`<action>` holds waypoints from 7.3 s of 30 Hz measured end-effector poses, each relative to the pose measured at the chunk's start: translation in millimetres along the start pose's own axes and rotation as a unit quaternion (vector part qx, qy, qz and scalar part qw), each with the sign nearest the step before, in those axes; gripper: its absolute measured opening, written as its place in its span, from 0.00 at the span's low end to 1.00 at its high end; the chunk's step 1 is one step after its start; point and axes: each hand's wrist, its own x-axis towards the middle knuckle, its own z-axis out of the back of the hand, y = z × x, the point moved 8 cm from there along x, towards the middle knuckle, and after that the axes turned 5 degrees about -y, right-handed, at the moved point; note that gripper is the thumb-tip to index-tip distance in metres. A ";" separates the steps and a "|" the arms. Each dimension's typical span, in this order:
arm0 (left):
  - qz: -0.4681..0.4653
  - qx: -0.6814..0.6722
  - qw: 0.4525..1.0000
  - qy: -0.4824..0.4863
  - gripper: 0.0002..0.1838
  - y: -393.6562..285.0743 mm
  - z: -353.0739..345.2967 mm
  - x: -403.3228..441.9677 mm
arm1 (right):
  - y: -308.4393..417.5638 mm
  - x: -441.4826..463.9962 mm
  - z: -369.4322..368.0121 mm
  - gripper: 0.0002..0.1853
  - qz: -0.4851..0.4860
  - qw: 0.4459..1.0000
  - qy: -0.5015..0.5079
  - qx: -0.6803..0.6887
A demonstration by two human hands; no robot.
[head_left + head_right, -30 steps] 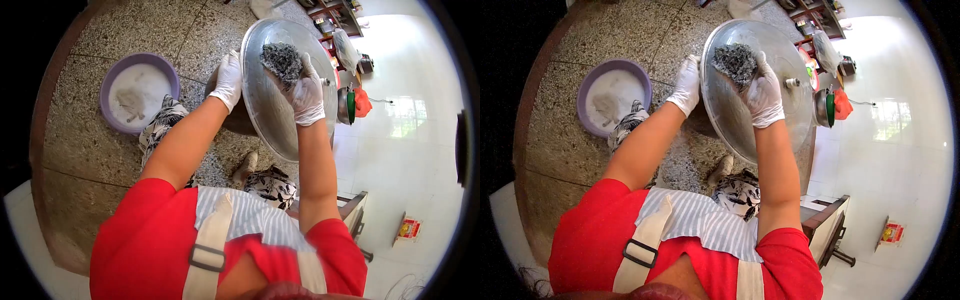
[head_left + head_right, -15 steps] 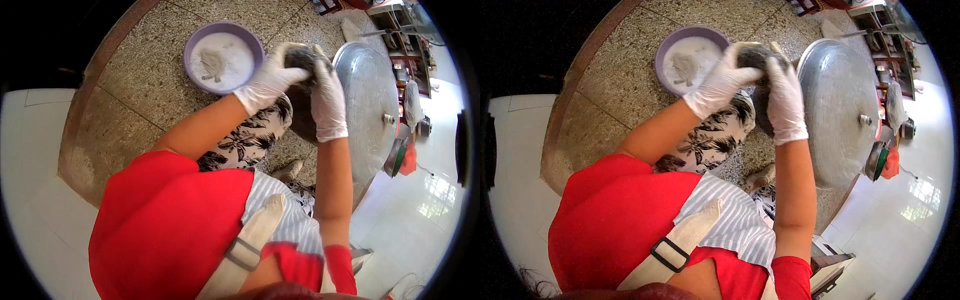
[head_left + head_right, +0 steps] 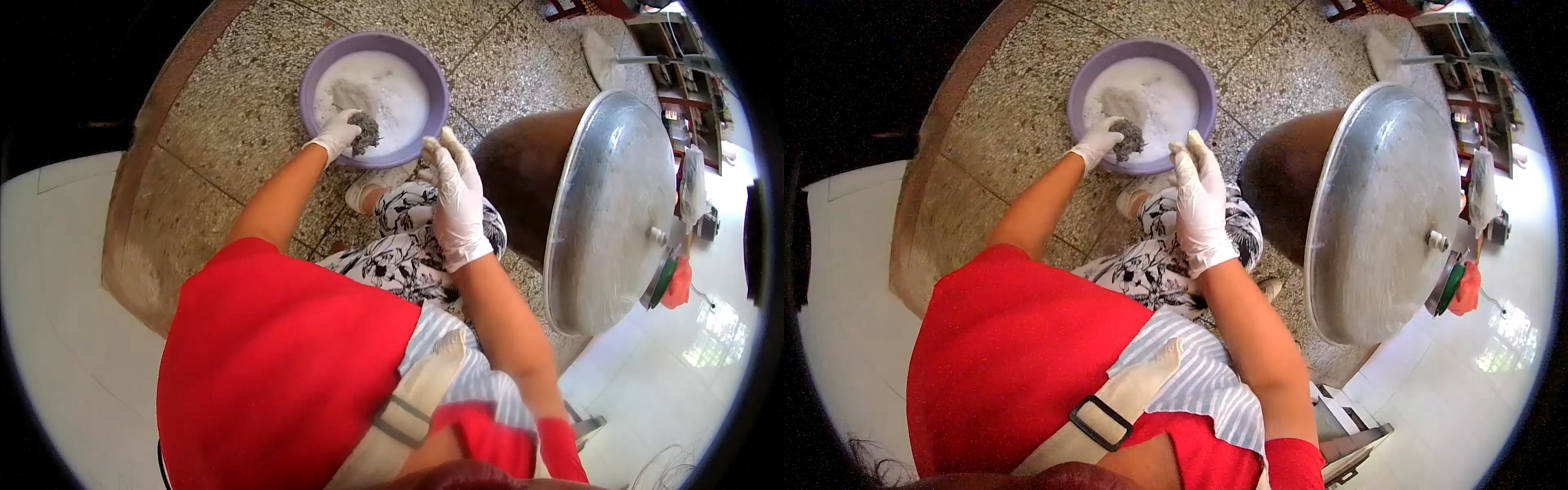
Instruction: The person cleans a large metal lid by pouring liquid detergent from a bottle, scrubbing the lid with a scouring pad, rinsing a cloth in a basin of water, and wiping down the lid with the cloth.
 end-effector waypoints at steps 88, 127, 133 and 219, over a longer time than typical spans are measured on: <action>-0.017 -0.608 0.788 0.095 0.28 -186.4 37.0 -28.4 | 7.6 96.6 -111.6 0.42 -0.276 0.865 0.168 0.384; -0.071 -0.124 0.973 0.183 0.05 -233.3 20.5 -18.0 | 51.4 93.5 -110.6 0.06 0.022 0.959 0.251 0.129; -0.083 0.054 0.994 0.047 0.02 -226.1 18.6 -19.9 | 27.8 119.6 -107.8 0.24 0.241 0.967 0.039 -0.073; -0.154 -0.142 0.939 0.272 0.15 -259.4 7.5 -77.3 | 33.7 65.9 -100.9 0.14 -0.144 0.961 0.234 0.031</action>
